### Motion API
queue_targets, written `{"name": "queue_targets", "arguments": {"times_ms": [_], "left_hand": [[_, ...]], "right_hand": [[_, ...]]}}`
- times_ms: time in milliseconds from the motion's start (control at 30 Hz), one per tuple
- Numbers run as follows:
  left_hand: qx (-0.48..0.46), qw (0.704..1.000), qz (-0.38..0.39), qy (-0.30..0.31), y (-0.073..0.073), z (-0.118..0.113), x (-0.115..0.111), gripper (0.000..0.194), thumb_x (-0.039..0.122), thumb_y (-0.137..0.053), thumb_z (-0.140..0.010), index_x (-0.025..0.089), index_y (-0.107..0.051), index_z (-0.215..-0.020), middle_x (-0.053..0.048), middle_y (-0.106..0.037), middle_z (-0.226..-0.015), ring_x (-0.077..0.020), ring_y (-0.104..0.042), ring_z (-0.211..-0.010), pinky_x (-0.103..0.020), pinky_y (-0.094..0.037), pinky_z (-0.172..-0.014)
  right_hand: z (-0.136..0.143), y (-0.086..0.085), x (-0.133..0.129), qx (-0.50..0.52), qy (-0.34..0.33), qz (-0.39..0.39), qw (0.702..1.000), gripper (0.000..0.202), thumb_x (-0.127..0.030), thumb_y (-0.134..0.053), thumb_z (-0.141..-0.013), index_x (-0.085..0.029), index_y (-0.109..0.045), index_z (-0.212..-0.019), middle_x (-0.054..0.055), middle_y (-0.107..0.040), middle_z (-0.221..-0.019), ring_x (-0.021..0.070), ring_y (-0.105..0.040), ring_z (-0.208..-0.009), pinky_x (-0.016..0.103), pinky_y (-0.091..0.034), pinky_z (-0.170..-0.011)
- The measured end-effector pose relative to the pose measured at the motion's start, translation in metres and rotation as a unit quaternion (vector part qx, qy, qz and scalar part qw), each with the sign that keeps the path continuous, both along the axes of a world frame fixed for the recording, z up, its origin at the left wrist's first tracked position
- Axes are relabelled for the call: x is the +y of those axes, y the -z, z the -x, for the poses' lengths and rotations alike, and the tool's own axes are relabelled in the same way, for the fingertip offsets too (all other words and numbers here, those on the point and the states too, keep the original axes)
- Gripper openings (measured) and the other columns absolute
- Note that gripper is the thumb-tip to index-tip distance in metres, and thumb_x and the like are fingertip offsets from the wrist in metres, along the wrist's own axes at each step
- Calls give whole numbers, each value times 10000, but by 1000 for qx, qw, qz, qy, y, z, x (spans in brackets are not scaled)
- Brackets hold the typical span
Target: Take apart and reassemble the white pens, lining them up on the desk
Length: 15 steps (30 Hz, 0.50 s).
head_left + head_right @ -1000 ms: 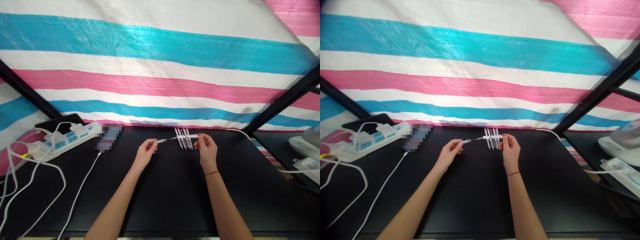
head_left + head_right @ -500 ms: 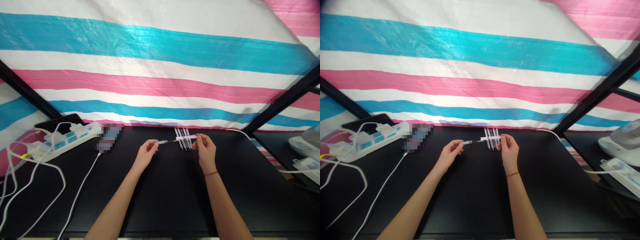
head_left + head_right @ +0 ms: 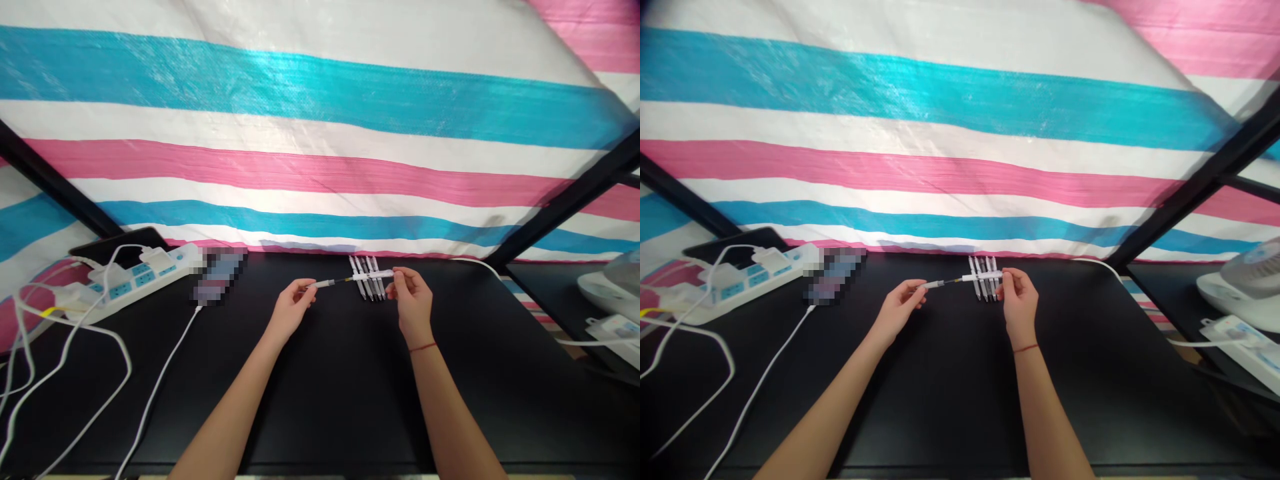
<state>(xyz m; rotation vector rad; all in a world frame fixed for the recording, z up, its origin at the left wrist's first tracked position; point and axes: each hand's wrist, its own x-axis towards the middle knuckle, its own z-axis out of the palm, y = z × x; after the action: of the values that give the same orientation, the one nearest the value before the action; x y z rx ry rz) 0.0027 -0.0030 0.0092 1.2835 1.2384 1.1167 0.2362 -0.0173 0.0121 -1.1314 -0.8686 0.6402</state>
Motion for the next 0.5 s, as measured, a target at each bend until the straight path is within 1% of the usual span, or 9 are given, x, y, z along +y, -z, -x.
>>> {"name": "queue_targets", "arguments": {"times_ms": [133,300,400,500], "left_hand": [[9,1000,-4,11,1,-2,-1,392,449,-630,-709,166,-639,-980,-38,-622,-746,-162,-584,-693,-278,-464,-644],[23,999,-12,39,0,-5,-4,363,447,-607,-736,163,-641,-959,-42,-628,-752,-156,-576,-684,-276,-459,-654],[15,999,-4,48,-3,-6,-5,367,458,-609,-731,158,-641,-941,-50,-640,-777,-161,-582,-693,-284,-461,-674],[9,999,4,53,-4,-6,-6,366,480,-598,-732,157,-640,-899,-47,-642,-756,-160,-579,-682,-281,-455,-675]], "right_hand": [[5,-1,-2,-11,-18,8,1000,231,-377,-613,-778,-171,-611,-884,-41,-538,-518,105,-498,-454,230,-396,-447],[14,-3,-5,-35,-56,19,998,210,-360,-594,-800,-171,-612,-889,-28,-560,-547,112,-515,-474,235,-406,-449],[15,-3,-6,-39,-59,16,997,210,-361,-586,-808,-171,-609,-896,-28,-557,-535,115,-518,-474,237,-408,-447],[15,-2,-6,-35,-59,16,997,222,-371,-585,-807,-171,-610,-900,-25,-561,-530,119,-520,-474,241,-413,-446]]}}
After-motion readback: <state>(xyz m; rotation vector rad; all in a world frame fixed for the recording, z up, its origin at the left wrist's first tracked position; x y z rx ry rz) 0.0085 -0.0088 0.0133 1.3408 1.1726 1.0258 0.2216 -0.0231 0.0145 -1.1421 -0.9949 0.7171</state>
